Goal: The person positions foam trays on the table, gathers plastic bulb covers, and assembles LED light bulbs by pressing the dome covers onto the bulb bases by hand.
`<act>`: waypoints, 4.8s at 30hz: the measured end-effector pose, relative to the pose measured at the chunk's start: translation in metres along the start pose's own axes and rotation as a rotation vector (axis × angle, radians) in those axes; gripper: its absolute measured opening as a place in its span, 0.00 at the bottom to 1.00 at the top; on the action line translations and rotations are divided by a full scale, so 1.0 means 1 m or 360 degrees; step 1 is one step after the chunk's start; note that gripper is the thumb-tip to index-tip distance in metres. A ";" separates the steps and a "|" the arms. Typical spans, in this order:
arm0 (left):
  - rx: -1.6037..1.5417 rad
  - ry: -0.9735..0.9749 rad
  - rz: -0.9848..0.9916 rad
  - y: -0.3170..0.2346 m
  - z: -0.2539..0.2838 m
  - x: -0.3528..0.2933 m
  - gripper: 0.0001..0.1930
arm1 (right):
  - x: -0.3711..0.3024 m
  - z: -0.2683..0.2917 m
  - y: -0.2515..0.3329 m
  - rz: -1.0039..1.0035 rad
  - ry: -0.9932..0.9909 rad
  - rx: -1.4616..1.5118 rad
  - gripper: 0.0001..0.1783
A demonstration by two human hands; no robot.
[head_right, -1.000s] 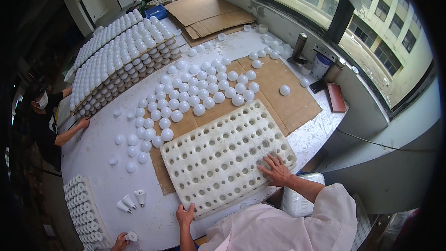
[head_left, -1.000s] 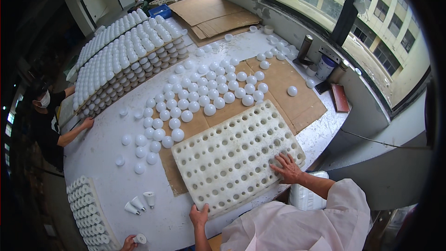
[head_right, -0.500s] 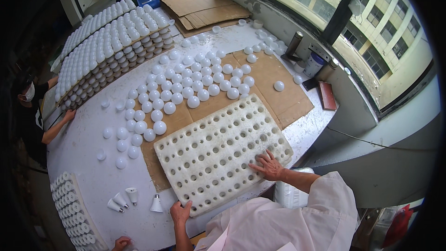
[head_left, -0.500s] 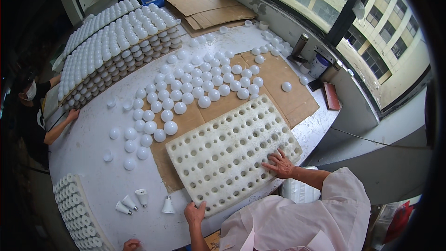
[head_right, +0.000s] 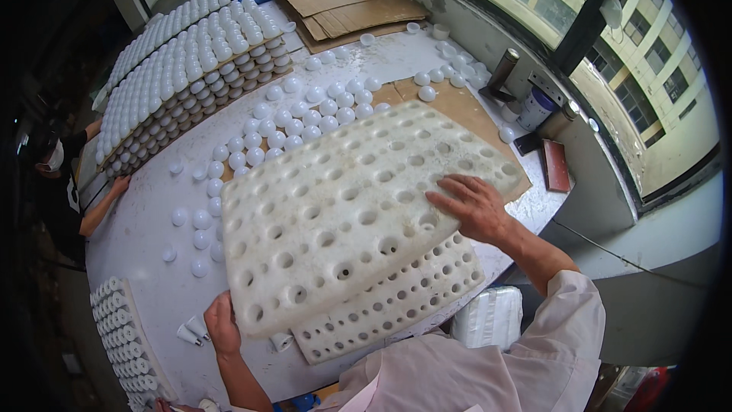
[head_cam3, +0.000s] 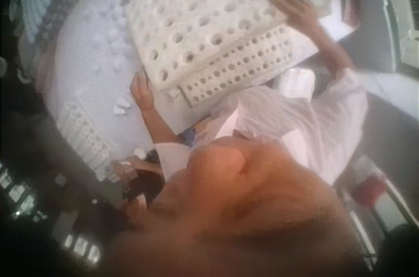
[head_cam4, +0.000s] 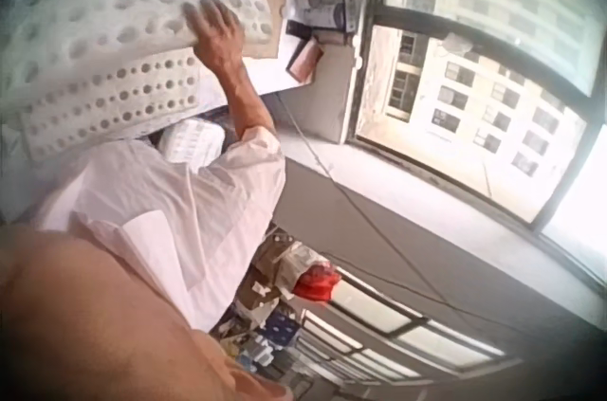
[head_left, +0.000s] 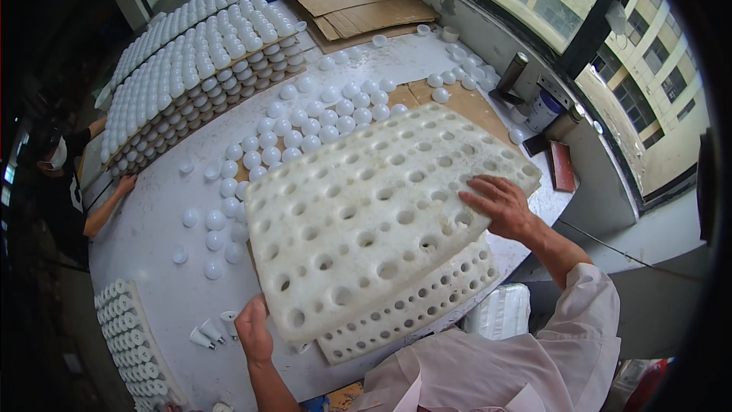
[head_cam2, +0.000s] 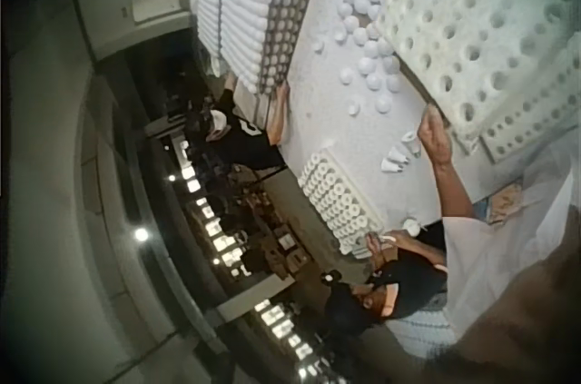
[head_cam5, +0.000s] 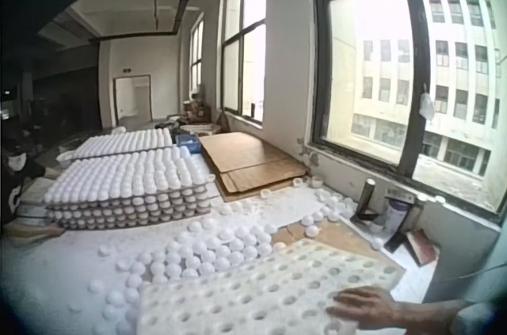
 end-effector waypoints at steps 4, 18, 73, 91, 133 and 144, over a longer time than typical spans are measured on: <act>0.0569 -0.0058 -0.0405 -0.062 -0.019 0.118 0.24 | 0.107 -0.010 -0.102 0.0044 -0.0227 -0.0005 0.32; 0.0982 -0.0264 -0.0416 -0.048 -0.001 0.468 0.48 | 0.396 -0.157 -0.230 -0.0058 0.0092 -0.0001 0.29; 0.1543 -0.0351 0.0165 0.169 -0.056 0.164 0.55 | 0.238 -0.095 -0.235 -0.0218 0.0727 0.0321 0.25; 0.2072 -0.0269 -0.0267 0.245 -0.007 0.092 0.30 | -0.097 -0.035 0.091 -0.0175 -0.0250 -0.0074 0.31; 0.1402 -0.0392 -0.0298 0.106 -0.267 0.088 0.26 | -0.202 -0.219 -0.442 -0.1680 -0.0206 0.0486 0.43; 0.2064 0.0196 -0.0698 0.150 -0.430 0.200 0.30 | -0.097 -0.320 -0.559 -0.1314 -0.0267 0.0933 0.29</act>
Point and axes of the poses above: each hand's wrist, its own x-axis towards the middle knuckle, its own z-axis out of the back of the hand, y = z × x, the point moved 5 cm from there along x, towards the middle knuckle, and after that the axes turned 8 degrees about z, right-handed, at the moved point
